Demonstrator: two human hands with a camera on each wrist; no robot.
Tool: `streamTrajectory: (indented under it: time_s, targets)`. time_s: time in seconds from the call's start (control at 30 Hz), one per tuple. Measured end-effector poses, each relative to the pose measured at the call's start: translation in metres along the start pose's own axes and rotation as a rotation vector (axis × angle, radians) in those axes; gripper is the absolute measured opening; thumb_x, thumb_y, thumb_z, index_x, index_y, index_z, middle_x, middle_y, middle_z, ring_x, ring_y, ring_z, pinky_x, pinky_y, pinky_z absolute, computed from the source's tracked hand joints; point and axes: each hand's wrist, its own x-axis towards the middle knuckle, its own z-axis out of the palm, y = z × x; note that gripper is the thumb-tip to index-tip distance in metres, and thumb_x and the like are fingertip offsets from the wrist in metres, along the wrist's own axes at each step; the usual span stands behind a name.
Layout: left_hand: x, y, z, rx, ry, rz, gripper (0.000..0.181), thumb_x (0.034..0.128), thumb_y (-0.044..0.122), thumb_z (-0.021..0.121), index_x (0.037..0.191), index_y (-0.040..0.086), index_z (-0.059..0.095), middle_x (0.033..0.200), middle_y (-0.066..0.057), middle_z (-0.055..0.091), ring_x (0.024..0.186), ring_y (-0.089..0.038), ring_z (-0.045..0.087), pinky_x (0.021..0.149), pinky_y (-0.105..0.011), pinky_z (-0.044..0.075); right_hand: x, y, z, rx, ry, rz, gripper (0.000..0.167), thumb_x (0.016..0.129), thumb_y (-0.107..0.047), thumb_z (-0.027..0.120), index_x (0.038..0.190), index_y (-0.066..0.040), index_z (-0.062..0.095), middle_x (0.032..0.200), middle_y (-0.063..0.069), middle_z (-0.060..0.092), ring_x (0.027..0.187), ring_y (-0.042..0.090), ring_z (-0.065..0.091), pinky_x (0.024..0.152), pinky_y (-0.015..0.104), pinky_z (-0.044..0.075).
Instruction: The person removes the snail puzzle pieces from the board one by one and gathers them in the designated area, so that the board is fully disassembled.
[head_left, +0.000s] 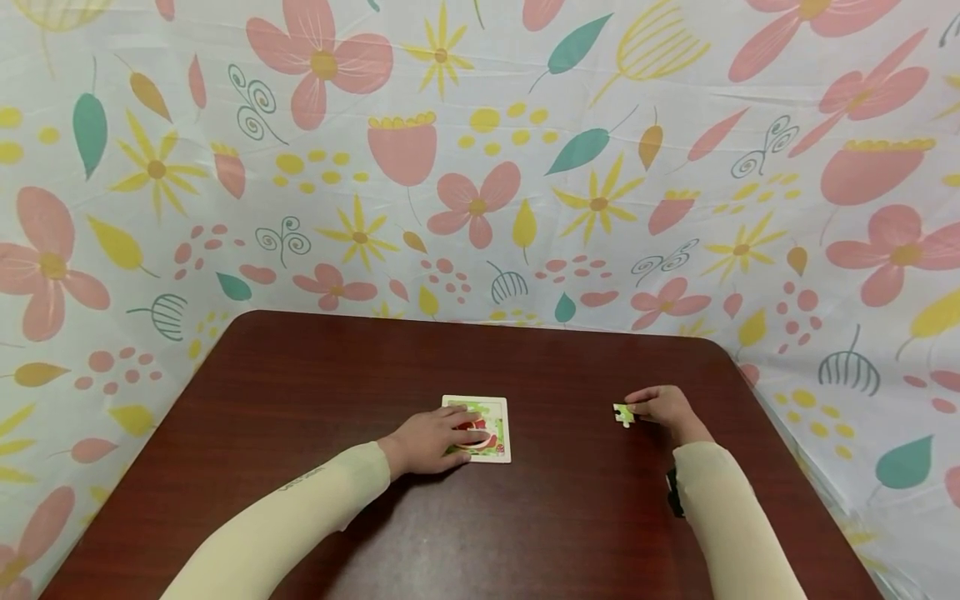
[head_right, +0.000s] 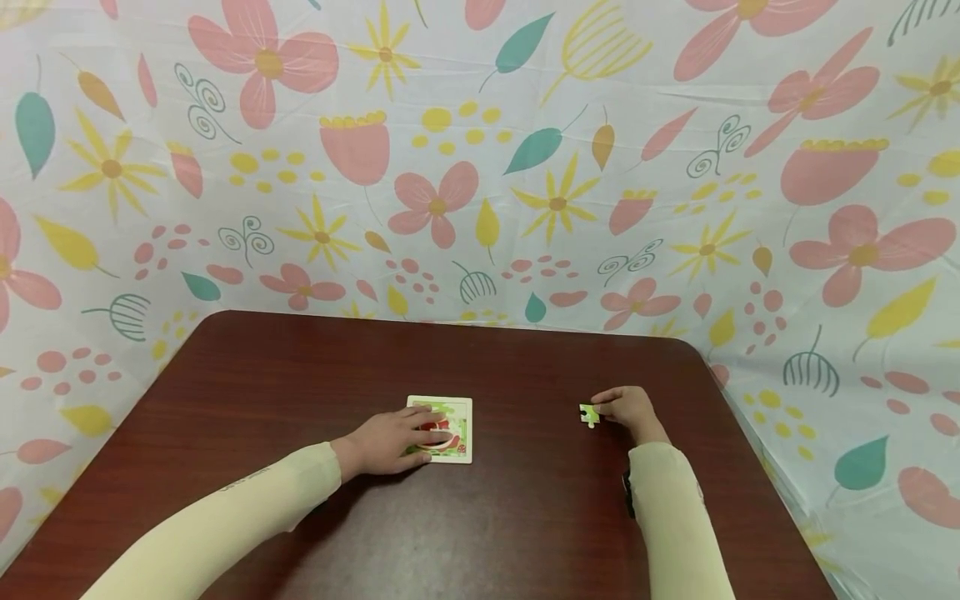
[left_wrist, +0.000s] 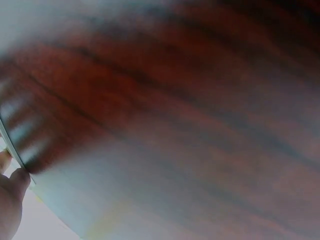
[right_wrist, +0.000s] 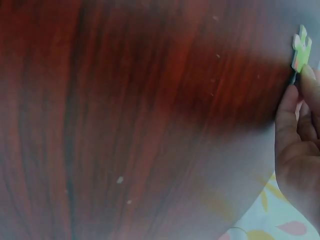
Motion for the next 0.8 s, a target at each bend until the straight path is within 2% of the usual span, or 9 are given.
streamTrajectory:
  time_s: [0.17,0.27,0.4,0.57,0.8]
  targets:
    - [-0.0012,0.0004,-0.0017,0.011,0.013,0.01,0.043,0.1057,0.041,0.053,0.148,0.033,0.055,0.159,-0.001,0.049,0.148,-0.028,0.046,0.111,-0.044,0.051,-0.0039,0.0028,0.0036,0.023,0.023,0.005,0.027,0.097,-0.008,0.069,0.115,0.011,0.071,0.101,0.002,0.075,0.077,0.0,0.063,0.073,0.022,0.057]
    - [-0.0021,0.0011,-0.0028,0.011,0.008,0.005,0.043,0.1059,0.041,0.052,0.149,0.034,0.055,0.159,-0.001,0.049,0.148,-0.028,0.046,0.11,-0.044,0.051,-0.0062,0.0054,0.0042,0.042,0.036,0.004,0.024,0.096,-0.011,0.07,0.113,0.005,0.074,0.096,-0.006,0.072,0.078,0.002,0.062,0.072,0.021,0.054]
    - [-0.0033,0.0012,-0.0037,0.019,-0.005,0.001,0.044,0.1063,0.041,0.052,0.15,0.033,0.054,0.16,-0.001,0.048,0.148,-0.028,0.046,0.109,-0.043,0.051,-0.0084,0.0072,0.0048,0.036,0.045,-0.018,0.022,0.096,-0.017,0.072,0.11,-0.001,0.076,0.095,-0.006,0.071,0.078,0.008,0.061,0.071,0.024,0.052]
    - [-0.0028,0.0002,-0.0032,0.03,-0.003,0.008,0.044,0.1066,0.04,0.052,0.15,0.032,0.053,0.16,-0.002,0.047,0.148,-0.029,0.046,0.109,-0.043,0.051,-0.0096,0.0065,0.0077,0.003,0.068,-0.004,0.027,0.099,-0.016,0.068,0.118,0.002,0.073,0.105,0.002,0.07,0.082,0.012,0.06,0.073,0.026,0.052]
    - [-0.0023,0.0006,-0.0024,0.021,-0.002,0.009,0.044,0.1062,0.04,0.052,0.15,0.033,0.054,0.16,-0.001,0.048,0.148,-0.028,0.045,0.108,-0.043,0.053,-0.0087,0.0086,0.0102,-0.041,0.081,-0.01,0.027,0.099,-0.013,0.067,0.118,0.004,0.072,0.096,-0.002,0.072,0.078,0.01,0.061,0.07,0.027,0.052]
